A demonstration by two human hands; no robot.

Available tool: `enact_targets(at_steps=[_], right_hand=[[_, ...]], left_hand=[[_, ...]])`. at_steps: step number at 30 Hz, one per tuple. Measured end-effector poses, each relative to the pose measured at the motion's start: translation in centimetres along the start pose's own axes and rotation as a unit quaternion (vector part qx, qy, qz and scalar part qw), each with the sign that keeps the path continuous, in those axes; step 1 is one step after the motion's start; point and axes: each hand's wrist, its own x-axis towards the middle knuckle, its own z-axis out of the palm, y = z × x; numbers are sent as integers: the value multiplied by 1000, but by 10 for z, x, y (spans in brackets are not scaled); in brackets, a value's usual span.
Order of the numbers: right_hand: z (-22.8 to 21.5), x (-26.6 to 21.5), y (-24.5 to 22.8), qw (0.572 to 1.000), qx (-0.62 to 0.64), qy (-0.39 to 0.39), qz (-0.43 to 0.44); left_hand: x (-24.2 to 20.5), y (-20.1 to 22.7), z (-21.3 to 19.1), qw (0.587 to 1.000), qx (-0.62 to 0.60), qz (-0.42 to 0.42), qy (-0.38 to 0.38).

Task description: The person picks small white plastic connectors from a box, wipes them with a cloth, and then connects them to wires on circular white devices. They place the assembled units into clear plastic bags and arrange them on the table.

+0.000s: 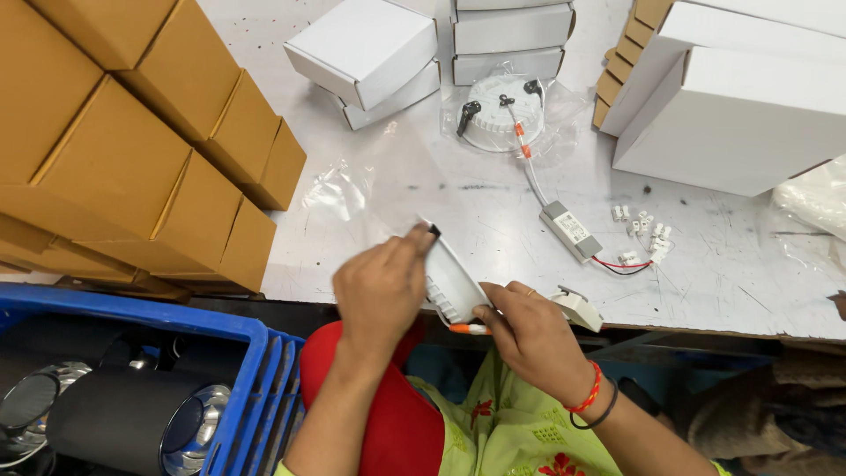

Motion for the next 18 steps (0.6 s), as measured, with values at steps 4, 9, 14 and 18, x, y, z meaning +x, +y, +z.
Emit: enact_targets(at_steps=[4, 9, 14, 18], right_hand=[[-11, 2, -9, 998, -20, -3, -61], [-20, 16, -1, 998, -22, -8, -59], [-21, 28, 21, 974, 166, 24, 155], [-6, 24, 20, 975, 132, 97, 147]], left_hand=[[2, -12, -4, 998, -36, -18, 45], [-13, -2, -3, 992, -114, 49, 32], [-30, -4, -1, 993, -109, 9, 34], [-28, -5, -3, 993, -99, -52, 38]])
